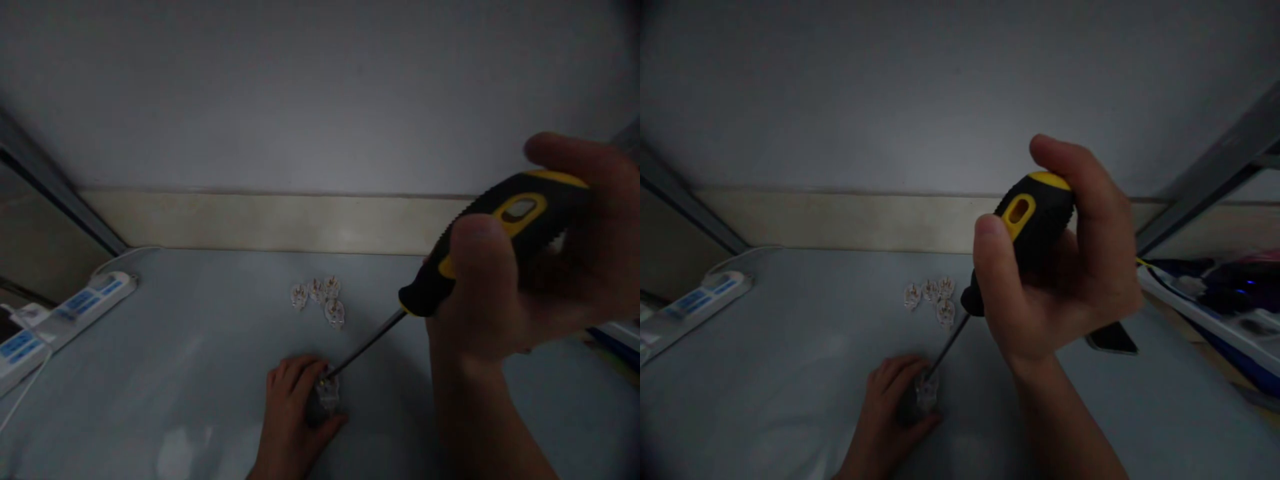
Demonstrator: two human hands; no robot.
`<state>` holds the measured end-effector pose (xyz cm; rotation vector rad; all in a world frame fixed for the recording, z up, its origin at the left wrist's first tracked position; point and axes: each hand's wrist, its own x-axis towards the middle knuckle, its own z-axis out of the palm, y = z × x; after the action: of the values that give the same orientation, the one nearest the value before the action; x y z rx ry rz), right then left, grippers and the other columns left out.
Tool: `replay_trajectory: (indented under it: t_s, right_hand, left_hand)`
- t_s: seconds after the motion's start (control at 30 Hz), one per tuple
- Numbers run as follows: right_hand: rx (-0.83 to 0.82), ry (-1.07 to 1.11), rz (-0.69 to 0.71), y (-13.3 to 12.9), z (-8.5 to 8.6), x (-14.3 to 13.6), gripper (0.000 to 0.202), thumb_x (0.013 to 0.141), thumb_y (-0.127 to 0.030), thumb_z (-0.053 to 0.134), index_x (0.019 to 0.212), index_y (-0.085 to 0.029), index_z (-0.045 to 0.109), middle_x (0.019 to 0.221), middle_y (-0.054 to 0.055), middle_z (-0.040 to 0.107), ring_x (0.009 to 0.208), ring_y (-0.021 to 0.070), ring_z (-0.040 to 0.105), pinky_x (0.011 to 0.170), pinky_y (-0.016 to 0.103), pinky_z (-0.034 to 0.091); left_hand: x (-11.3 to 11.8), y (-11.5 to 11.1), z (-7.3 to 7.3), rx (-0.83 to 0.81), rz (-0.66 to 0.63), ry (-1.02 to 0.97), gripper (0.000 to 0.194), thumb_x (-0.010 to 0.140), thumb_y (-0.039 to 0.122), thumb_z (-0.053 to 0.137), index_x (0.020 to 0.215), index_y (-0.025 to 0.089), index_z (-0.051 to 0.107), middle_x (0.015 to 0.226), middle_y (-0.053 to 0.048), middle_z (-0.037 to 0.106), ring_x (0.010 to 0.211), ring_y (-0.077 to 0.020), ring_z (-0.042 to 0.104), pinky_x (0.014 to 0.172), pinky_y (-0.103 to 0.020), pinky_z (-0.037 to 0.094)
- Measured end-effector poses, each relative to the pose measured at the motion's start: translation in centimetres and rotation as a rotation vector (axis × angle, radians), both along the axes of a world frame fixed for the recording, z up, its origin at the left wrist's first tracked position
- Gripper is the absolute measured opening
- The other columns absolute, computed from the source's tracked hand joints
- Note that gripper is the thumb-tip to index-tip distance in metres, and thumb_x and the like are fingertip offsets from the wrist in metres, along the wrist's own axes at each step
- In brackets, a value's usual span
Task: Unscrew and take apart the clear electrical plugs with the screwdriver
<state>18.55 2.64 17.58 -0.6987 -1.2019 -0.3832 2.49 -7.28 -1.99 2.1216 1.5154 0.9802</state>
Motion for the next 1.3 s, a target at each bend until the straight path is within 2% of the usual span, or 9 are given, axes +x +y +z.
replay_trajectory:
  t_s: [0.3, 0.5, 0.6, 0.7, 0.87, 1.0, 1.1, 1.2, 1.3]
  right_hand:
    - [0.071, -0.061, 0.012, 0.2, 0.1, 0.4, 0.039, 0.079, -0.028, 0.065, 0.117, -0.023, 0.071, 0.112, 0.000, 0.068, 0.108, 0.0209, 0.059, 0.095, 0.034, 0.049]
    - [-0.097, 0.126, 0.097, -0.1, -0.4, -0.5, 0.029, 0.077, -0.035, 0.068, 0.105, -0.028, 0.070, 0.101, 0.002, 0.065, 0.104, 0.0252, 0.064, 0.088, 0.038, 0.052]
    - [-0.267, 0.212, 0.225, -0.6, -0.7, -0.9, 0.039, 0.074, -0.044, 0.069, 0.111, -0.030, 0.064, 0.102, 0.003, 0.065, 0.108, 0.0302, 0.063, 0.094, 0.045, 0.051]
    - [-0.393, 0.094, 0.340, -1.6, -0.7, -0.9, 0.037, 0.081, -0.045, 0.064, 0.116, -0.035, 0.061, 0.112, 0.004, 0.063, 0.118, 0.0331, 0.057, 0.100, 0.050, 0.048]
    - [-0.302, -0.134, 0.365, -3.0, -0.2, -1.1, 0.041, 0.083, -0.028, 0.068, 0.119, -0.043, 0.060, 0.122, -0.002, 0.061, 0.111, 0.0300, 0.060, 0.095, 0.049, 0.052]
    - [-0.385, 0.002, 0.882, -3.0, 0.1, -1.8, 0.035, 0.086, -0.018, 0.063, 0.113, -0.040, 0.055, 0.103, 0.000, 0.060, 0.083, 0.0190, 0.063, 0.066, 0.038, 0.055]
    - [-0.485, 0.088, 1.311, -2.6, 0.3, -2.0, 0.037, 0.089, -0.021, 0.062, 0.118, -0.038, 0.047, 0.086, -0.002, 0.058, 0.058, 0.0088, 0.052, 0.047, 0.023, 0.041]
    - [-0.626, 0.166, 1.512, -2.1, 0.5, -1.5, 0.044, 0.087, -0.042, 0.066, 0.126, -0.036, 0.047, 0.081, -0.001, 0.056, 0.053, 0.0083, 0.048, 0.043, 0.021, 0.037]
    - [-0.789, 0.206, 1.629, -1.7, 0.9, -0.7, 0.038, 0.087, -0.052, 0.061, 0.115, -0.027, 0.055, 0.081, 0.002, 0.057, 0.062, 0.0139, 0.057, 0.046, 0.024, 0.044]
  left_hand:
    - [-0.7, -0.2, -0.3, -0.030, -0.054, -0.001, 0.066, 0.064, 0.021, 0.087, 0.125, 0.026, 0.062, 0.119, -0.010, 0.068, 0.106, -0.0341, 0.061, 0.087, -0.049, 0.048]
    - [0.0, 0.0, 0.4, -0.009, 0.005, 0.008, 0.062, 0.061, 0.018, 0.087, 0.119, 0.024, 0.066, 0.115, -0.010, 0.070, 0.103, -0.0342, 0.063, 0.086, -0.049, 0.049]
    - [-0.1, 0.0, 0.1, -0.004, -0.010, 0.022, 0.063, 0.061, 0.020, 0.087, 0.120, 0.025, 0.066, 0.116, -0.010, 0.070, 0.103, -0.0342, 0.063, 0.085, -0.048, 0.049]
    - [-0.3, -0.1, -0.4, 0.012, -0.035, 0.049, 0.067, 0.061, 0.022, 0.088, 0.124, 0.025, 0.063, 0.119, -0.010, 0.070, 0.104, -0.0340, 0.063, 0.084, -0.047, 0.049]
    - [-0.5, 0.0, -0.9, 0.038, -0.071, 0.094, 0.070, 0.062, 0.022, 0.088, 0.126, 0.024, 0.060, 0.121, -0.010, 0.069, 0.106, -0.0335, 0.063, 0.086, -0.047, 0.049]
    - [-0.4, 0.0, -1.1, 0.047, -0.082, 0.105, 0.070, 0.062, 0.023, 0.088, 0.126, 0.024, 0.060, 0.121, -0.010, 0.069, 0.106, -0.0337, 0.063, 0.085, -0.047, 0.050]
    - [-0.4, -0.1, -1.1, 0.049, -0.074, 0.099, 0.070, 0.062, 0.021, 0.088, 0.126, 0.025, 0.059, 0.120, -0.010, 0.069, 0.106, -0.0339, 0.063, 0.085, -0.047, 0.049]
    - [-0.4, -0.2, -1.0, 0.026, -0.065, 0.090, 0.071, 0.061, 0.019, 0.088, 0.126, 0.026, 0.060, 0.120, -0.009, 0.069, 0.106, -0.0340, 0.063, 0.085, -0.047, 0.049]
    - [-0.4, -0.2, -0.8, 0.007, -0.061, 0.085, 0.070, 0.061, 0.020, 0.088, 0.125, 0.026, 0.061, 0.119, -0.009, 0.069, 0.105, -0.0342, 0.063, 0.084, -0.047, 0.049]
